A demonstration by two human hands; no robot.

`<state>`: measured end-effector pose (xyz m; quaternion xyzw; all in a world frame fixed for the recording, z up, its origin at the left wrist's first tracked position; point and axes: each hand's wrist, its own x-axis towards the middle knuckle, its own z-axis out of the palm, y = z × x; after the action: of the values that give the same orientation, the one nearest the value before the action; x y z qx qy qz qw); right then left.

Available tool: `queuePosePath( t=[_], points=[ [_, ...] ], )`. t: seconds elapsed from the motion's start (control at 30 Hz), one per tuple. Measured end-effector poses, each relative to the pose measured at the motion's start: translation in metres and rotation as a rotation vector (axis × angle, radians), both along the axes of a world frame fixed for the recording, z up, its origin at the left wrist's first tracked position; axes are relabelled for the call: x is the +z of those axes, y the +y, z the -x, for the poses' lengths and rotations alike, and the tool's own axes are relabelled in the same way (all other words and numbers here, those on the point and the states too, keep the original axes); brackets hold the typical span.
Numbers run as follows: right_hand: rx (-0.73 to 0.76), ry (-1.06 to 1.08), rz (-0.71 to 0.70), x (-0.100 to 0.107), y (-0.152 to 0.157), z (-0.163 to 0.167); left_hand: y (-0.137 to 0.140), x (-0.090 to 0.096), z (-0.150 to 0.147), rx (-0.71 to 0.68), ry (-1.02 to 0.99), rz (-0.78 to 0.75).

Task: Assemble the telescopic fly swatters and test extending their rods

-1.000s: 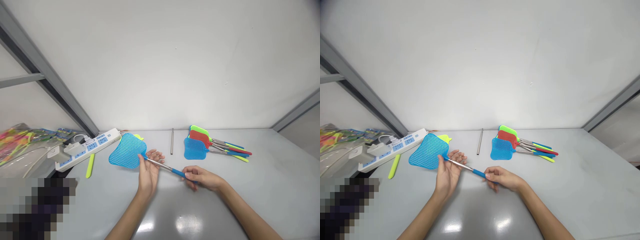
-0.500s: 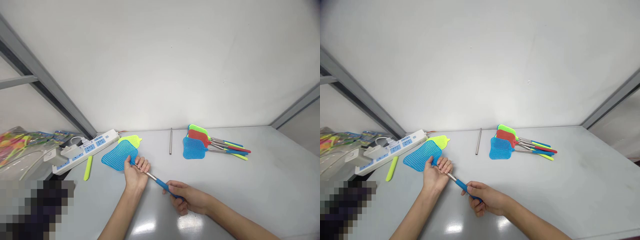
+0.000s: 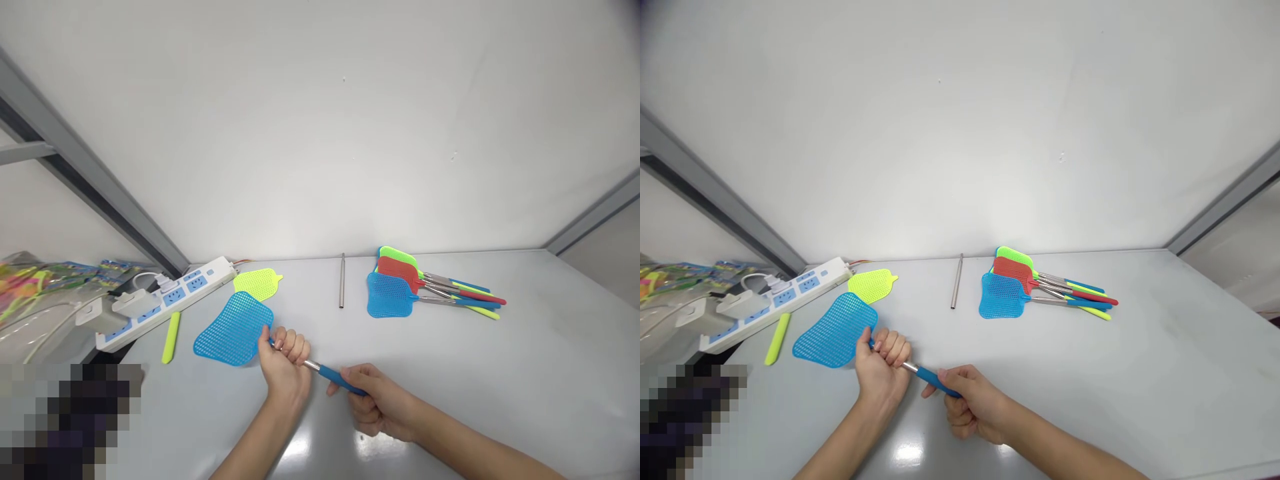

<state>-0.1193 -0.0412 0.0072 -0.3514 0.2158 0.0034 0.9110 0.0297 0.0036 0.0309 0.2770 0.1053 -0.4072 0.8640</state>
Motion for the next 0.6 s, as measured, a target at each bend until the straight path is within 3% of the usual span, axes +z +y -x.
queuePosePath(
  t=[0.23, 0.6],
  points=[
    [0.012, 0.032, -0.036, -0.001, -0.002, 0.0, 0.004, 0.007, 0.013, 0.038, -0.072, -0.031],
    [0.011, 0.006, -0.091, -0.004, -0.005, 0.001, 0.003, 0.004, 0.023, 0.062, -0.084, -0.018]
  ],
)
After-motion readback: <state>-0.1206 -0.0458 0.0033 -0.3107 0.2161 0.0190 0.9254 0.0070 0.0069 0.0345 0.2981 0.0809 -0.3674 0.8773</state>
